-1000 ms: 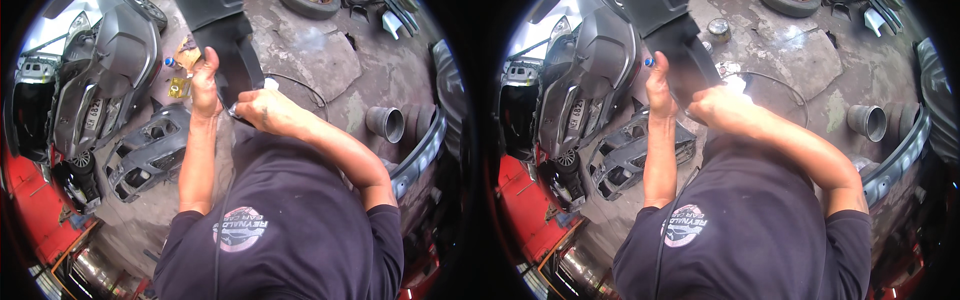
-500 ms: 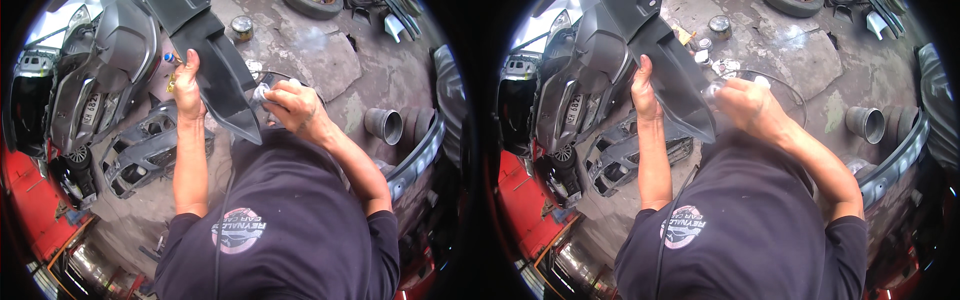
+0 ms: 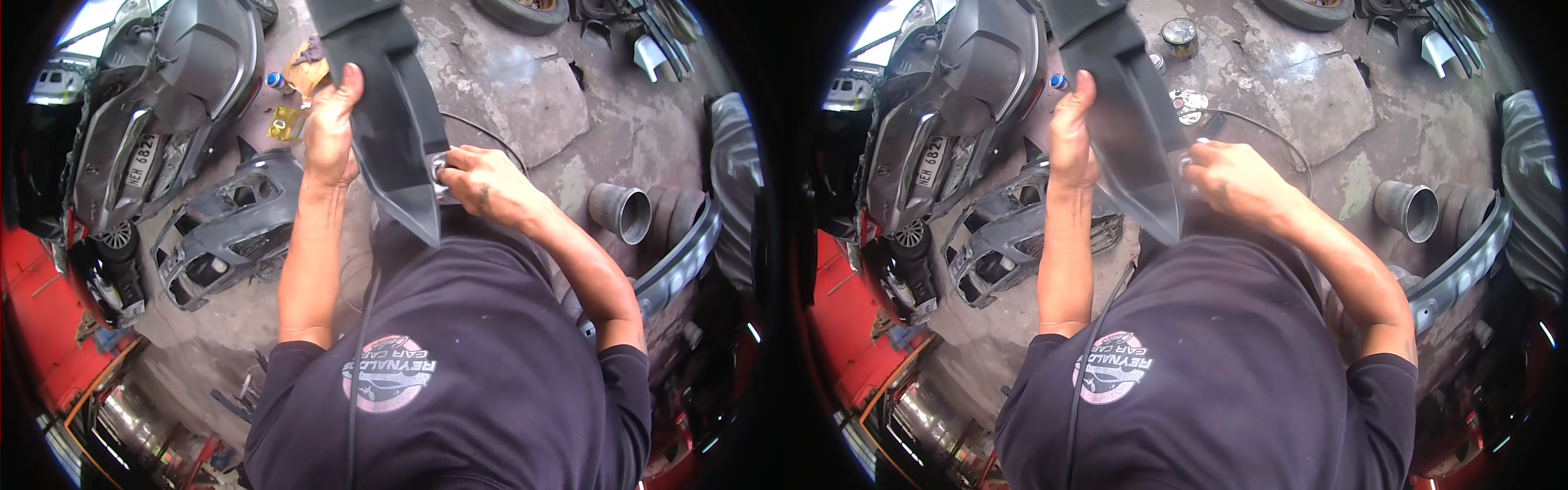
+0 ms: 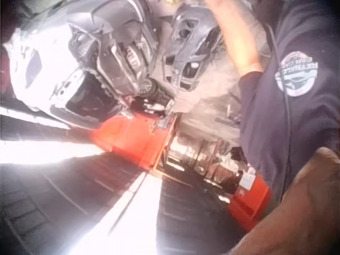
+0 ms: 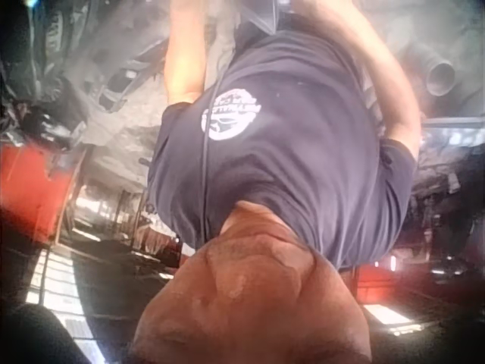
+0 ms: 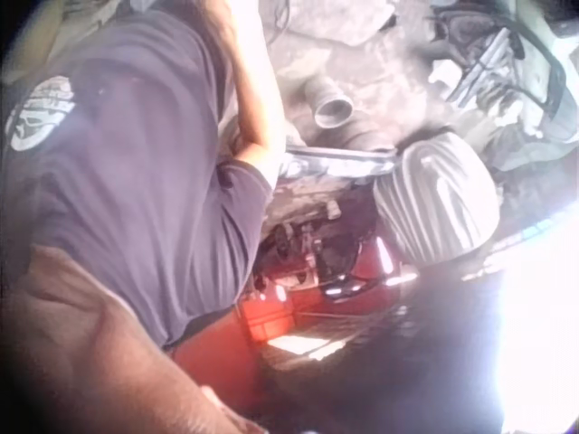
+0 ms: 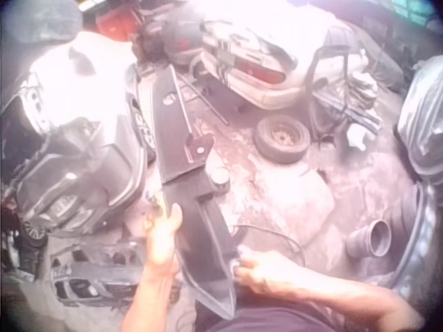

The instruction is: The person cleans a black plastic car trim piece with a cloth, then mixes black paint in a spray gun cup using a stir stick. They proceed to spray paint several long, thin metal trim pieces arranged on a metal rack in the garage.

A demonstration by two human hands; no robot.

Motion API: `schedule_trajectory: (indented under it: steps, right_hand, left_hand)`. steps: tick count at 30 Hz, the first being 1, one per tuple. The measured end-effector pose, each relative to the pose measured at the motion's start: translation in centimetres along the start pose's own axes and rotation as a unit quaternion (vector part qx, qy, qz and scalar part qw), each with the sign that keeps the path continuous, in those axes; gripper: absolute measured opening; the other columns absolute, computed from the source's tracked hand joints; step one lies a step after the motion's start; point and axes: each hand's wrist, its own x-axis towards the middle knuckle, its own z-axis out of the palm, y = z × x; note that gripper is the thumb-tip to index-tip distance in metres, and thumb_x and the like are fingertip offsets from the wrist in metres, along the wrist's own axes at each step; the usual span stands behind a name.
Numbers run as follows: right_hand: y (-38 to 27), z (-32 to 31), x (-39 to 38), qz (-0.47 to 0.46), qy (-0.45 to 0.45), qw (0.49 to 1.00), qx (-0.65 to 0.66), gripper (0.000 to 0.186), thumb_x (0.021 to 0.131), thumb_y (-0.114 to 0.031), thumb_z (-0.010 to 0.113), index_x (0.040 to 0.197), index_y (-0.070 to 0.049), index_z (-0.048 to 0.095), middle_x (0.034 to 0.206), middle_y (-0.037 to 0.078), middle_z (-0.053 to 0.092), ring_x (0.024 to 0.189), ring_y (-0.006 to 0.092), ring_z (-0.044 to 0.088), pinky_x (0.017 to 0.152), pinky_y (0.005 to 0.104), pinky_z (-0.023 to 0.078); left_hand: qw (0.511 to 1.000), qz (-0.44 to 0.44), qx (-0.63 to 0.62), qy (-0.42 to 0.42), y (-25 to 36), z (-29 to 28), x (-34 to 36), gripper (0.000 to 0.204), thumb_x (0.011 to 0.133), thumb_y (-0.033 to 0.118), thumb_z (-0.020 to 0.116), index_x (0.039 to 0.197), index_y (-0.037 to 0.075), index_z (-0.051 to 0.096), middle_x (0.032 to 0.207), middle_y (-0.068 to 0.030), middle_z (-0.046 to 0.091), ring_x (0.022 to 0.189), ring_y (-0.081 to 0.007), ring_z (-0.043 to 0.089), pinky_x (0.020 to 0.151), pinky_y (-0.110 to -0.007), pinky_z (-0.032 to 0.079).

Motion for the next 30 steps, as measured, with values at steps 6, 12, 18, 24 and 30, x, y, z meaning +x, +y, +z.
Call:
schedule_trajectory:
  steps: [6, 12, 18, 24, 30]
  right_hand:
    - [-2.3, -4.3, 2.1, 0.029, 0.292, 0.951, 0.101, 0.014, 0.084, -0.001, 0.075, 0.097, -0.002, 0.071, 0.081, 0.012, 0.063, 0.074, 0.0301, 0.068, 0.063, 0.0400, 0.055]
    - [-2.3, -1.0, 5.6, 0.060, 0.293, 0.952, -0.066, 0.007, 0.086, -0.001, 0.063, 0.093, -0.002, 0.061, 0.087, 0.013, 0.058, 0.074, 0.0318, 0.066, 0.064, 0.0428, 0.058]
    - [-0.6, -2.8, 8.0, 0.059, 0.297, 0.951, -0.059, 0.007, 0.082, 0.001, 0.063, 0.088, -0.002, 0.059, 0.088, 0.014, 0.060, 0.076, 0.0344, 0.067, 0.068, 0.0453, 0.058]
    - [0.0, -2.3, 8.7, 0.040, 0.295, 0.954, -0.027, 0.007, 0.084, -0.001, 0.064, 0.090, -0.002, 0.060, 0.092, 0.015, 0.062, 0.081, 0.0354, 0.068, 0.070, 0.0461, 0.058]
    - [1.0, -3.0, 9.1, 0.059, 0.303, 0.951, -0.030, 0.006, 0.083, 0.001, 0.064, 0.087, -0.002, 0.060, 0.088, 0.016, 0.061, 0.077, 0.0380, 0.067, 0.066, 0.0477, 0.056]
  left_hand:
    - [0.999, 0.048, -0.006, -0.017, 0.7, -0.5, -0.2, 0.041, 0.113, 0.038, 0.058, 0.113, -0.001, 0.071, 0.104, -0.0094, 0.077, 0.090, -0.0161, 0.076, 0.078, -0.029, 0.063]
    - [0.994, 0.059, -0.091, -0.006, -0.2, 2.1, 0.1, 0.045, 0.115, 0.040, 0.050, 0.123, 0.000, 0.069, 0.115, -0.0092, 0.076, 0.102, -0.0198, 0.075, 0.090, -0.033, 0.061]
    - [0.997, 0.065, 0.015, 0.050, -2.8, 0.4, 0.4, 0.044, 0.116, 0.039, 0.049, 0.114, 0.001, 0.071, 0.107, -0.0070, 0.075, 0.095, -0.0150, 0.073, 0.082, -0.030, 0.058]
    - [0.999, 0.037, 0.029, 0.003, -2.1, 0.1, -0.1, 0.045, 0.116, 0.040, 0.050, 0.114, 0.001, 0.071, 0.103, -0.0066, 0.075, 0.090, -0.0142, 0.073, 0.078, -0.028, 0.058]
    - [0.998, 0.044, 0.043, 0.007, -3.0, -0.6, 0.6, 0.044, 0.114, 0.041, 0.053, 0.115, 0.001, 0.071, 0.102, -0.0059, 0.075, 0.087, -0.0139, 0.072, 0.077, -0.027, 0.057]
